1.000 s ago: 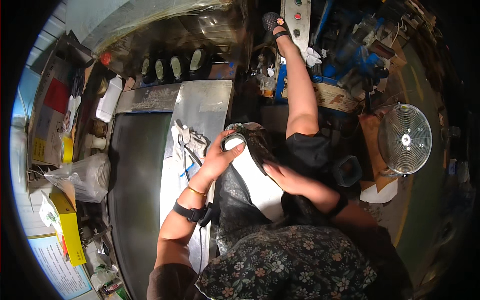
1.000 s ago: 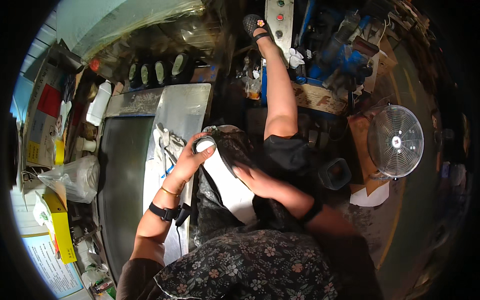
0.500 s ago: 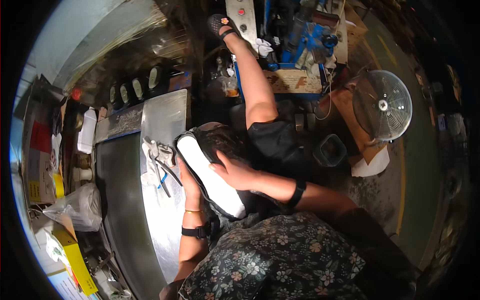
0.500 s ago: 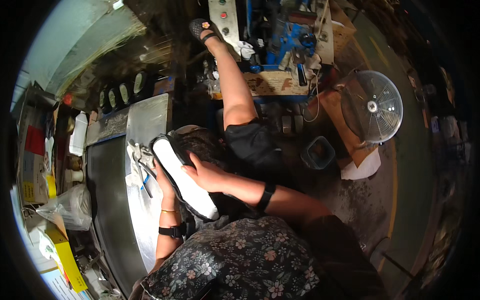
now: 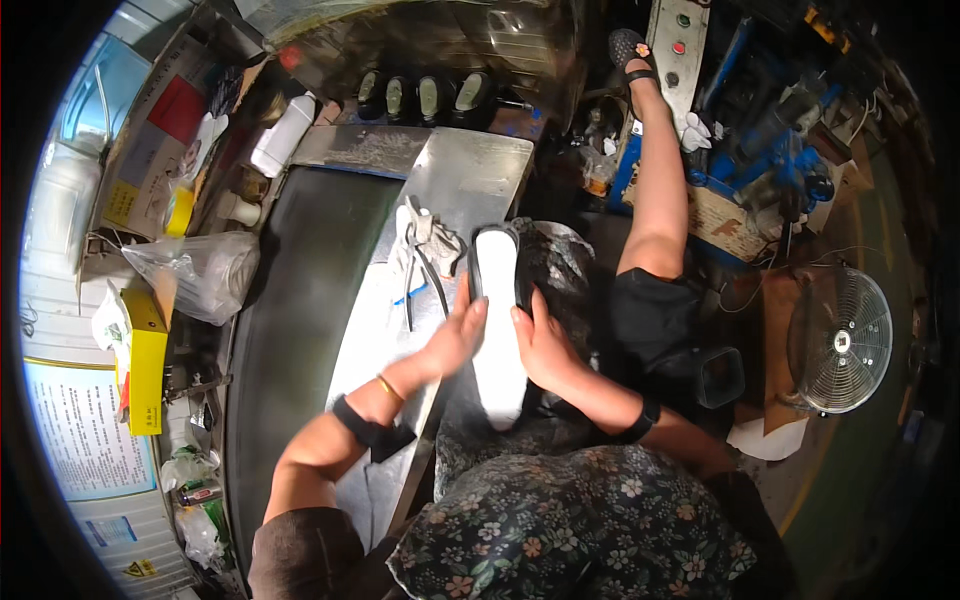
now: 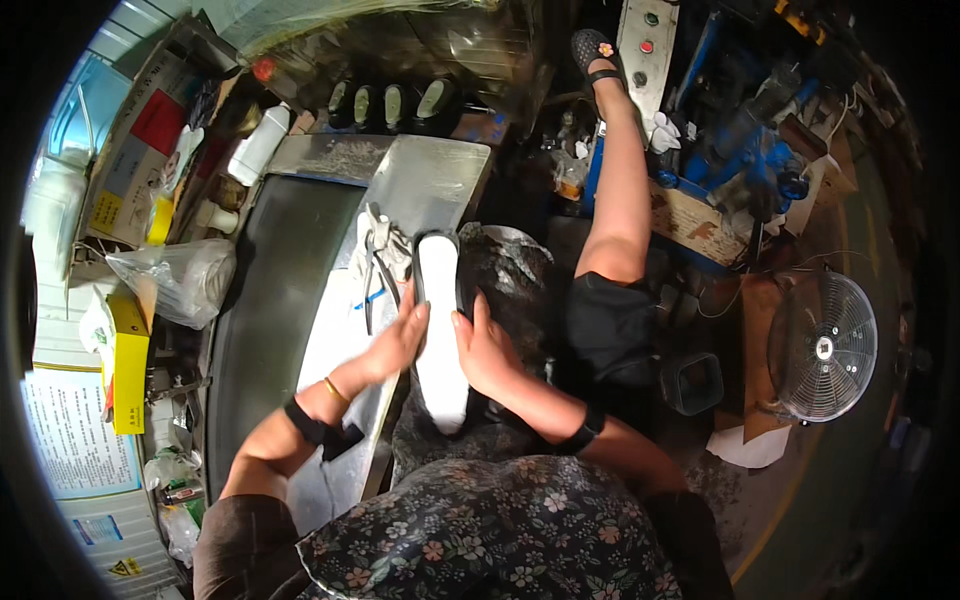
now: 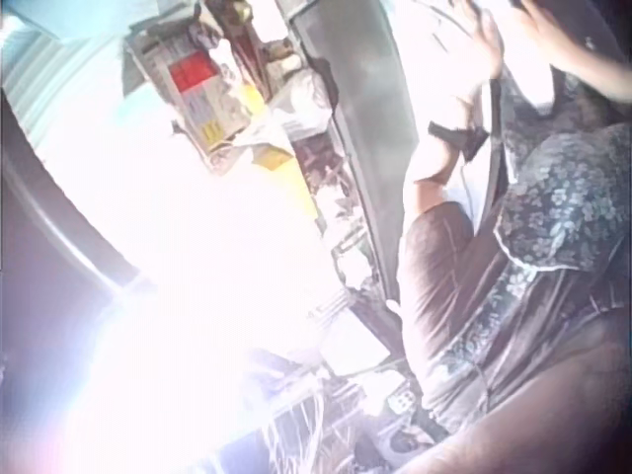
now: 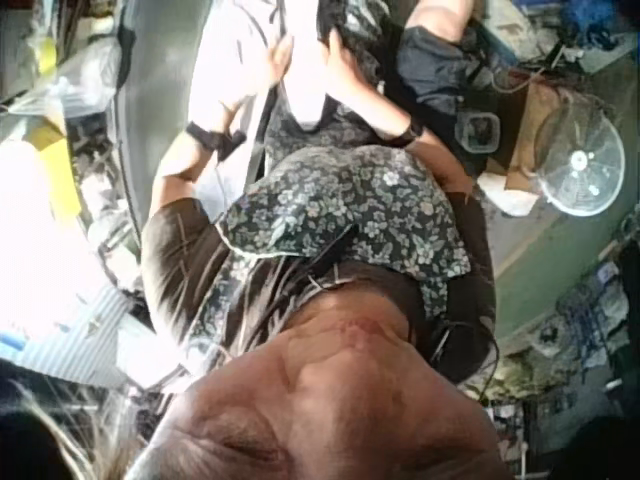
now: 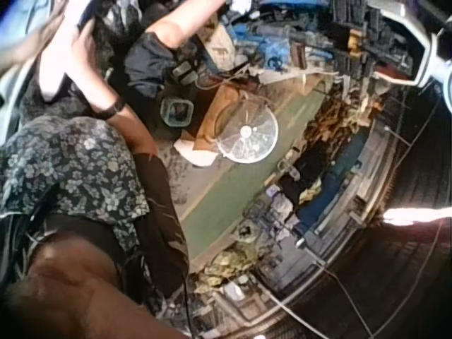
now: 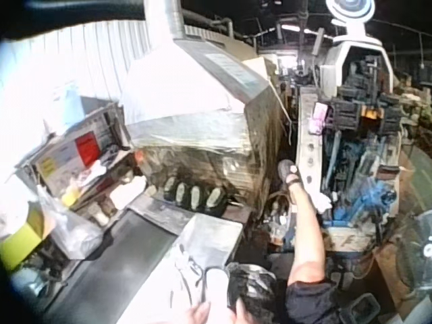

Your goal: Assembling shoe components using a lasting machine and conveyor belt.

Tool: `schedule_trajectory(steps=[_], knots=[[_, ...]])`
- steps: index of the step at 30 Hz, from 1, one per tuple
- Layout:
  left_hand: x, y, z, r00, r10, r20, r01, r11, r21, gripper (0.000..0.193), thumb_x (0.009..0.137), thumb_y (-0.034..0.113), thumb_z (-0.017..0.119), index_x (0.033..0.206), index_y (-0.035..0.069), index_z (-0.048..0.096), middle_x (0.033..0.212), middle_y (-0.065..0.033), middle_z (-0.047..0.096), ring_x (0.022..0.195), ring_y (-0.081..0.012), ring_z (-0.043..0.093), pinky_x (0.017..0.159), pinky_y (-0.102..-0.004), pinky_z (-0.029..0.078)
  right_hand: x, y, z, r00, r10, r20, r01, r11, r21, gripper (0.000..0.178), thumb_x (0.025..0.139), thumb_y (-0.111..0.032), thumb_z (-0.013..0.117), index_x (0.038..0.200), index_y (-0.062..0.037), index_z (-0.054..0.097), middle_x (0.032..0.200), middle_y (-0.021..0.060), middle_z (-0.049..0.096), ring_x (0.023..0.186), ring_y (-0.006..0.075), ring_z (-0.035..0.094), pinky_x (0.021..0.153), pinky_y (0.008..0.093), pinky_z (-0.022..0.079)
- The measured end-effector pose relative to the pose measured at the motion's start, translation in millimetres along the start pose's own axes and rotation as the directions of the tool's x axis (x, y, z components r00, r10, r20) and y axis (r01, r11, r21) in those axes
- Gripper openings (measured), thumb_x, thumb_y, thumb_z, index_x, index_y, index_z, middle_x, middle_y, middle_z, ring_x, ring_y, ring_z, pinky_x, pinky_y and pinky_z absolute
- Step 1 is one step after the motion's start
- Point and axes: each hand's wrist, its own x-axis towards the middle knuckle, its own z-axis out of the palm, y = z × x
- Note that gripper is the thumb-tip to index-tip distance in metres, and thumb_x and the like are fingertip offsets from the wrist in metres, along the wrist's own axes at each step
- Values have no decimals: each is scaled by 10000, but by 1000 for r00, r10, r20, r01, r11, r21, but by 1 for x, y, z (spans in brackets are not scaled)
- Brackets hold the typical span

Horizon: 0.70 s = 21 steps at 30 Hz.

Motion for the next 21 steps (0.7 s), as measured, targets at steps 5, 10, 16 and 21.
schedule_trajectory(steps=[5, 10, 16, 21], knots=[[-21, -33, 49, 894, 67, -443, -45, 997, 60, 481, 1007, 222, 371, 1370, -94, 382, 1188, -332, 553, 1027, -433, 595, 867, -431, 484, 7, 16, 3, 995, -90, -53, 85, 993, -86, 544, 982, -315, 447, 1381, 41, 354, 1005, 334, 610, 887, 495, 602, 748, 515, 493], [17, -34, 32, 913, -174, -368, -102, 776, -622, 510, 1034, 348, 369, 1373, -27, 433, 1282, -194, 556, 1153, -251, 553, 991, -353, 422, -11, 20, -9, 949, -302, -94, 295, 952, -82, 549, 991, -277, 440, 1391, 73, 302, 947, 360, 604, 877, 512, 597, 755, 533, 480], [71, -3, -10, 953, -165, 253, 298, 382, -875, 638, 950, 607, 416, 1242, 58, 557, 1148, -82, 634, 1019, -184, 597, 911, -336, 477, 7, 4, -43, 977, 9, 213, 13, 994, -105, 478, 1015, -398, 395, 1263, 5, 462, 1056, 346, 585, 1017, 440, 599, 841, 478, 472], [75, 4, 3, 995, -79, 66, 103, 756, -646, 449, 935, 447, 558, 1125, 43, 610, 1064, -33, 627, 982, -158, 570, 891, -266, 427, 98, 0, -39, 963, -64, 261, -201, 473, 858, 561, 1003, -491, 406, 1359, -67, 499, 1329, 68, 527, 1238, 173, 457, 1043, 338, 366]])
